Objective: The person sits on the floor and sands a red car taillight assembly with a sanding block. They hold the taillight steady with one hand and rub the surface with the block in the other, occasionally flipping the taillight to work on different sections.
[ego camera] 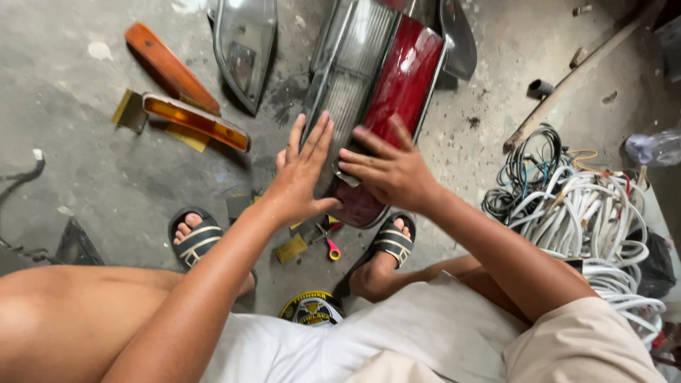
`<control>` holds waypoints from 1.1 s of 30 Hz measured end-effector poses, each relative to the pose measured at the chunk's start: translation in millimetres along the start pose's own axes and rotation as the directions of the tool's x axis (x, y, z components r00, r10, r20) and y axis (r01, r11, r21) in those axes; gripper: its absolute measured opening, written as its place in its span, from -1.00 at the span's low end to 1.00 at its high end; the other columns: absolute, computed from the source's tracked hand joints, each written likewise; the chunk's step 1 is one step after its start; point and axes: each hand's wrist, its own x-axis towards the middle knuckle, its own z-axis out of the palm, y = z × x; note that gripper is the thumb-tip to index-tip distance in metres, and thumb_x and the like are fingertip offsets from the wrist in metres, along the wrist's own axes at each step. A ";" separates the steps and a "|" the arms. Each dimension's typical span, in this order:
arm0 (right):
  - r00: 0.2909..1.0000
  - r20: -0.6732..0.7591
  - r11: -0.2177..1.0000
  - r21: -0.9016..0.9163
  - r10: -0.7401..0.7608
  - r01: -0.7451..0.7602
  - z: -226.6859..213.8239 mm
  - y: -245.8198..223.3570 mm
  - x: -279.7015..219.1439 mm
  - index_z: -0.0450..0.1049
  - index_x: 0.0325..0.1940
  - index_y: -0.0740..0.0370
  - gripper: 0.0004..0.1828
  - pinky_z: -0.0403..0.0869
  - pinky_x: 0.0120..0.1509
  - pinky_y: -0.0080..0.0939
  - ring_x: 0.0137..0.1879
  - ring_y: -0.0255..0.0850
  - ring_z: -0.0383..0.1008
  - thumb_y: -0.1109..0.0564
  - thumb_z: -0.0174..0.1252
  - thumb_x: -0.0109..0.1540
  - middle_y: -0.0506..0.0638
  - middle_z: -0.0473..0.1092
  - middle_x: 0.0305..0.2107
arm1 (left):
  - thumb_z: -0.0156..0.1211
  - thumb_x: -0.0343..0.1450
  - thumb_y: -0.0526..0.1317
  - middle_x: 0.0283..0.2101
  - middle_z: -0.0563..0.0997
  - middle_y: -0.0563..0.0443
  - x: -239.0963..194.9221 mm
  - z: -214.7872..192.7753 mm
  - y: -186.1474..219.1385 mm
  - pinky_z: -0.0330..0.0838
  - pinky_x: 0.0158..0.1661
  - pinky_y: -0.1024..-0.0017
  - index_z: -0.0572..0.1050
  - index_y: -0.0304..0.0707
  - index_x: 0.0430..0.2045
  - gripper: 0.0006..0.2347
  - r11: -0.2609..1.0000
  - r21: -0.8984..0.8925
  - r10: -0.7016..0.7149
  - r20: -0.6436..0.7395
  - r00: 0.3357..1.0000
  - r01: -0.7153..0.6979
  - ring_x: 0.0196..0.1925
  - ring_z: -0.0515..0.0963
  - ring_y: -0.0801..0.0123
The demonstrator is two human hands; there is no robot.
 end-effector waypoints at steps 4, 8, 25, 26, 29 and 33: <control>0.998 -0.057 0.988 -0.155 0.007 -0.016 -0.6 51.1 6.8 0.64 0.20 -0.14 -0.61 -0.31 0.57 0.43 0.52 -0.01 0.26 0.12 0.20 0.30 -0.19 0.58 0.17 | 0.63 0.10 -0.05 0.61 -0.33 -0.02 -2.3 0.1 3.2 0.07 0.26 -0.17 -0.27 -0.17 0.53 0.20 1.000 -0.010 -0.005 0.011 1.000 0.005 0.57 -0.43 -0.25; 0.990 -0.127 0.996 -0.082 -0.057 0.047 6.1 27.2 12.5 0.60 0.17 -0.24 -0.62 -0.27 0.57 0.43 0.47 -0.08 0.31 0.09 0.15 0.30 -0.26 0.52 0.17 | 0.62 0.11 -0.04 0.61 -0.33 -0.01 1.3 -4.3 2.2 0.05 0.27 -0.17 -0.26 -0.16 0.53 0.18 1.000 0.000 -0.005 -0.001 1.000 0.005 0.57 -0.44 -0.24; 0.994 -0.062 0.996 -0.029 -0.086 0.084 1.1 23.9 10.4 0.60 0.12 -0.38 -0.57 -0.33 0.57 0.52 0.55 -0.12 0.15 0.08 0.20 0.22 -0.42 0.43 0.24 | 0.59 0.14 -0.08 0.60 -0.34 -0.01 3.0 -3.5 0.1 0.03 0.27 -0.20 -0.27 -0.16 0.53 0.16 1.000 -0.031 0.001 0.028 1.000 0.000 0.56 -0.47 -0.27; 0.998 -0.064 0.998 -0.067 -0.014 0.009 -4.5 37.0 10.2 0.61 0.17 -0.25 -0.57 -0.29 0.53 0.56 0.52 -0.01 0.21 0.12 0.21 0.24 -0.32 0.49 0.21 | 0.60 0.12 -0.06 0.60 -0.32 -0.02 1.7 -2.6 1.1 0.03 0.28 -0.20 -0.26 -0.17 0.53 0.17 1.000 -0.020 0.003 0.016 1.000 -0.003 0.56 -0.46 -0.27; 1.000 -0.014 0.999 -0.054 -0.006 0.005 1.6 7.7 -3.5 0.56 0.24 -0.17 -0.57 -0.25 0.54 0.54 0.50 0.01 0.25 0.11 0.13 0.28 -0.23 0.48 0.23 | 0.62 0.10 -0.09 0.60 -0.30 -0.05 -4.4 -0.4 1.3 0.05 0.27 -0.23 -0.26 -0.17 0.53 0.18 1.000 -0.020 0.002 0.007 1.000 -0.001 0.56 -0.42 -0.30; 0.973 -0.219 0.980 -0.197 -0.074 0.030 10.6 48.9 12.1 0.65 0.06 -0.31 -0.67 -0.17 0.62 0.29 0.37 -0.11 0.44 0.08 0.23 0.26 -0.27 0.61 0.01 | 0.60 0.12 -0.03 0.61 -0.34 -0.01 1.3 -0.5 -1.0 0.00 0.29 -0.21 -0.27 -0.15 0.53 0.17 1.000 -0.017 0.011 0.014 1.000 -0.011 0.57 -0.47 -0.26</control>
